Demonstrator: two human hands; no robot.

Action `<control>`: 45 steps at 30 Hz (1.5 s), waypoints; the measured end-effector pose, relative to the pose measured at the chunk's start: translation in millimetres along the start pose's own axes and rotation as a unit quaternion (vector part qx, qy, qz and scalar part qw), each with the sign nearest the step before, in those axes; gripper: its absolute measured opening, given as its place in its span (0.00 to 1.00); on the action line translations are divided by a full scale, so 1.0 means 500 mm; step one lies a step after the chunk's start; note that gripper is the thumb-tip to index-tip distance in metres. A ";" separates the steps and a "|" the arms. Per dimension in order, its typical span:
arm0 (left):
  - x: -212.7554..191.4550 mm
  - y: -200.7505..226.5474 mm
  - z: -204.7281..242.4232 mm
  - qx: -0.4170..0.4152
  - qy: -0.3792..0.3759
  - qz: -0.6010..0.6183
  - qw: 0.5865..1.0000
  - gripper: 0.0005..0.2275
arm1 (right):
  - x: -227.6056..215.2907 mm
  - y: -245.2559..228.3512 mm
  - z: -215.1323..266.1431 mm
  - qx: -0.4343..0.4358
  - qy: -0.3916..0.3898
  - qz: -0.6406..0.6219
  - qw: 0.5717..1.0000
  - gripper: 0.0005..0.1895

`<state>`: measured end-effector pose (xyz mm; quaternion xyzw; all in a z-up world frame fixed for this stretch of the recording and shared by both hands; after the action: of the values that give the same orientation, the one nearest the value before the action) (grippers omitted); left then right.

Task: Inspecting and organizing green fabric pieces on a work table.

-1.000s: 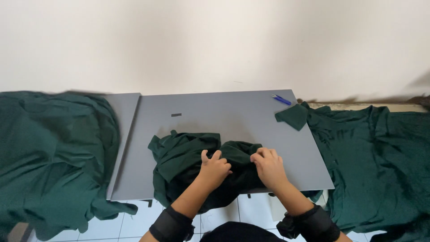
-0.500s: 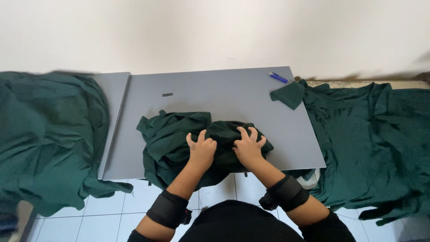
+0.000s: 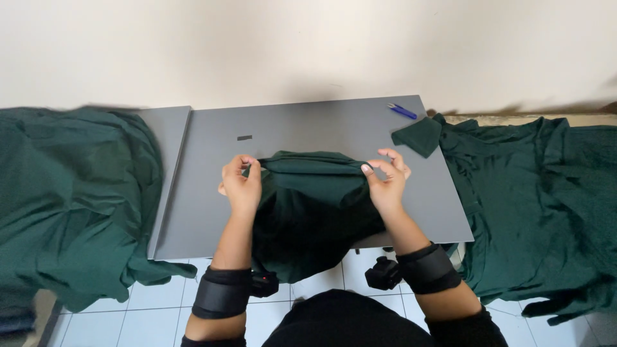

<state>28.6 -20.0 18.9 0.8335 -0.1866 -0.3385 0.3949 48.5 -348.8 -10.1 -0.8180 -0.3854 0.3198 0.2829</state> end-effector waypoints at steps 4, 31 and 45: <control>0.001 -0.008 0.021 0.035 -0.137 0.026 0.990 0.06 | 0.001 0.032 0.026 0.028 -0.134 0.018 0.990 0.05; -0.113 -0.298 -0.320 -0.240 0.022 -0.151 0.959 0.18 | -0.136 0.012 -0.043 -0.049 0.055 0.148 0.986 0.06; 0.052 0.132 0.133 0.503 -0.261 -0.041 0.823 0.11 | -0.101 -0.123 0.086 -0.224 -0.175 0.035 0.958 0.08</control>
<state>-3.6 -111.3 29.5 0.8036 -0.3929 -0.4185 -0.1572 -36.2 -346.9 21.8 -0.8044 -0.4619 0.3734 0.0091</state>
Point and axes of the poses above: each hand's wrist, its own z-axis away from the middle knuckle, its own x-axis out of the palm, y = z × x, the point moved 2 cm from there along -z, towards the middle knuckle, and after that the axes turned 3 degrees about -x, right-handed, at the moved point
